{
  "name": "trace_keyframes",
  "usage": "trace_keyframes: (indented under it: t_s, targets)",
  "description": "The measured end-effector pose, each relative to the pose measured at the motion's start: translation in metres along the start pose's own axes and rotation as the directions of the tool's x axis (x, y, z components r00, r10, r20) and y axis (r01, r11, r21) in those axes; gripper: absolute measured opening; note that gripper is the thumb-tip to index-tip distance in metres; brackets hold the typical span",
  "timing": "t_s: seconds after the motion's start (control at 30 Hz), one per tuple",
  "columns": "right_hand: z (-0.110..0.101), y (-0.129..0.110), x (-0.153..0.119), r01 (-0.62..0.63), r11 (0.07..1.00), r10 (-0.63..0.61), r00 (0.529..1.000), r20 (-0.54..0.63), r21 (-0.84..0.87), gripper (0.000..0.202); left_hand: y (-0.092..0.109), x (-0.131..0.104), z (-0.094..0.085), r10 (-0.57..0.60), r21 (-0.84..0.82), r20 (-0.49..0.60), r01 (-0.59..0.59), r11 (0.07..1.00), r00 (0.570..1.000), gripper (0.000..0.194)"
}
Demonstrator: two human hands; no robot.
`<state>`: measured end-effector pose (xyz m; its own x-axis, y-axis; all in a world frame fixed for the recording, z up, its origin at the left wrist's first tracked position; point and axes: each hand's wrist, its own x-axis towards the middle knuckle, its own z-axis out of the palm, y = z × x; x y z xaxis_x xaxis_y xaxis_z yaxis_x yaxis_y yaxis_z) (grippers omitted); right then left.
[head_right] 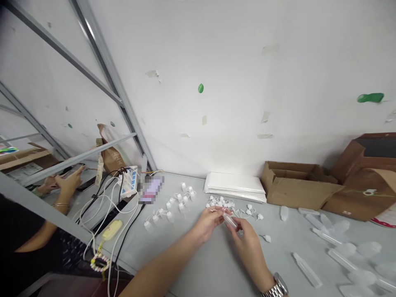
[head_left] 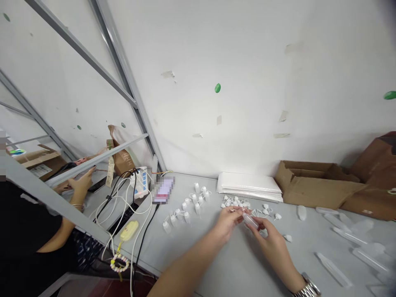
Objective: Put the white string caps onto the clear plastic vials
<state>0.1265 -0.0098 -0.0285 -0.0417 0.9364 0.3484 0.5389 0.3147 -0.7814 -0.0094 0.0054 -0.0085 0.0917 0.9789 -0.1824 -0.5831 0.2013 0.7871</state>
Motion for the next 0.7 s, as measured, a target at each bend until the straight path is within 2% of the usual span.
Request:
trace_keyframes:
  t_s: [0.1,0.27,0.33,0.43,0.5,0.53,0.6,0.7]
  targets:
    - [0.000,0.000,-0.001,-0.010,0.999,0.010,1.000,0.001,0.032,0.041,0.001,-0.002,0.001,-0.016,0.029,0.055,0.014,0.999,0.998,0.025]
    - [0.000,-0.006,-0.001,-0.203,0.956,0.180,0.976,0.121,0.211,0.039,0.001,-0.005,0.005,0.029,0.099,0.074,-0.036,0.994,0.997,0.027]
    - [-0.001,-0.008,0.000,-0.307,0.880,0.231,0.943,0.239,0.362,0.040,0.001,-0.007,0.006,0.011,0.122,0.080,-0.021,0.992,0.997,0.029]
    - [-0.002,-0.012,0.003,-0.464,0.677,0.207,0.865,0.457,0.571,0.037,0.003,-0.007,0.008,-0.026,0.168,0.105,0.008,0.986,0.994,0.034]
    - [-0.003,-0.013,0.005,-0.525,0.579,0.169,0.826,0.538,0.624,0.036,0.005,-0.007,0.008,-0.041,0.198,0.108,0.019,0.980,0.993,0.038]
    - [-0.002,-0.013,0.006,-0.536,0.568,0.166,0.818,0.551,0.625,0.036,0.006,-0.007,0.007,-0.039,0.202,0.098,0.019,0.979,0.994,0.038]
    - [-0.001,-0.012,0.006,-0.510,0.621,0.184,0.833,0.522,0.595,0.039,0.007,-0.007,0.006,-0.023,0.189,0.056,0.012,0.982,0.998,0.036]
    - [0.001,-0.011,0.004,-0.383,0.789,0.213,0.903,0.373,0.479,0.043,0.006,-0.006,0.004,0.019,0.135,0.004,-0.019,0.991,1.000,0.031]
